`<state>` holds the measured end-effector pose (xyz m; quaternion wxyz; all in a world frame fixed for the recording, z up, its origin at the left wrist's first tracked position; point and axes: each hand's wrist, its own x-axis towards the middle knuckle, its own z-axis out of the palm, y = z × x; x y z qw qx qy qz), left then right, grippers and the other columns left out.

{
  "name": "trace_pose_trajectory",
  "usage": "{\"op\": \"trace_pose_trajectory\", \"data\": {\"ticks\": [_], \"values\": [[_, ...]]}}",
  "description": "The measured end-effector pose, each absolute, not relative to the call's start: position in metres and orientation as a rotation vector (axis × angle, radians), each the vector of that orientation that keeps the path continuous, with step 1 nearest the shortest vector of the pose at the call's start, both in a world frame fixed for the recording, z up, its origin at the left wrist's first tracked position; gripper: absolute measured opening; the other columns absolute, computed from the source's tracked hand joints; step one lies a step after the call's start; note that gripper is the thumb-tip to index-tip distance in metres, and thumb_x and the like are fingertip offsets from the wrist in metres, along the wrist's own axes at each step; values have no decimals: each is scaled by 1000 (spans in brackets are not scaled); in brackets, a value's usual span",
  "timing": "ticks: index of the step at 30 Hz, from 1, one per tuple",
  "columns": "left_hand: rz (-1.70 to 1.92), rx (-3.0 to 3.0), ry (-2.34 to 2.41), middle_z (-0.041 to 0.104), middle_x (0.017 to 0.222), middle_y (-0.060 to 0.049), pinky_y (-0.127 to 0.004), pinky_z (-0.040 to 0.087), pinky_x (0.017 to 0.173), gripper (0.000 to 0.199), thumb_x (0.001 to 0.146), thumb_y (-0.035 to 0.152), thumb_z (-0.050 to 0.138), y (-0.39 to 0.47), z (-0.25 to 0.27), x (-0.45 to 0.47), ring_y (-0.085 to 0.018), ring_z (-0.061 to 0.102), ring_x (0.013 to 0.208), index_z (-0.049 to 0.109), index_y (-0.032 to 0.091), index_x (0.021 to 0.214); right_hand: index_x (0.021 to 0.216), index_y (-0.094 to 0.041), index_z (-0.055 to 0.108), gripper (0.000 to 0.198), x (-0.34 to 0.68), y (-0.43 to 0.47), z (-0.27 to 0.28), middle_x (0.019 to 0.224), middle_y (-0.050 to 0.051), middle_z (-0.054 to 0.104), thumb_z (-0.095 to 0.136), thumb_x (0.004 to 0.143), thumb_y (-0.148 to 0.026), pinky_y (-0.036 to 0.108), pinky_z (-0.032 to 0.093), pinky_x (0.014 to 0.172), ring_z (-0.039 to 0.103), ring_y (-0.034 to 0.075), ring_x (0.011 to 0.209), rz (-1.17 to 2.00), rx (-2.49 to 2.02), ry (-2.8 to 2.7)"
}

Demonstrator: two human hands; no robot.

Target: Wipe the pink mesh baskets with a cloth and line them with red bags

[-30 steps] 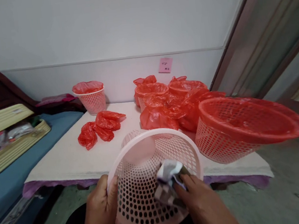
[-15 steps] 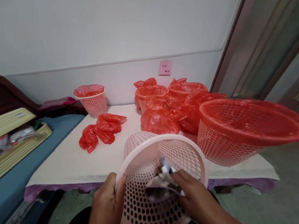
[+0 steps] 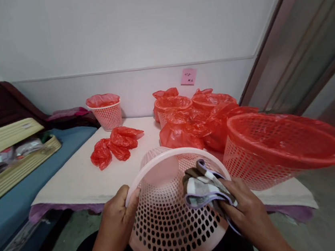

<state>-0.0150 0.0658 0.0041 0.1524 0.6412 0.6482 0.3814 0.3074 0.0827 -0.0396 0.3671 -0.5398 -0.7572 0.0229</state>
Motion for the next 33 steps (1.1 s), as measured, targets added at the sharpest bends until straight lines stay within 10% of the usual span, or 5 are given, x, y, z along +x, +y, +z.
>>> {"op": "trace_pose_trajectory", "data": {"ticks": [11,20,33], "values": [[1161,1295,1714,57,57,5,-24,46,49,36,79,58,56,22,-42,-1,-15,54,49,56,22,85,101,-17,66,44,268,77,-65,84,5,71,60,75,-52,32,51,76,64,25,84,1047,-1433,-1281],[1218,1586,1815,67,63,2,-23,51,54,24,87,43,49,21,-63,3,-16,64,58,59,22,81,97,-19,70,32,255,57,-78,90,5,73,59,76,-41,37,50,85,66,27,92,1436,-1332,-1568],[1204,1842,1754,60,56,5,-21,44,48,24,90,39,48,25,-61,0,-13,57,47,53,24,71,107,-26,64,30,189,62,-105,101,10,66,59,77,-21,31,48,71,64,25,86,305,-1565,-2601]]}}
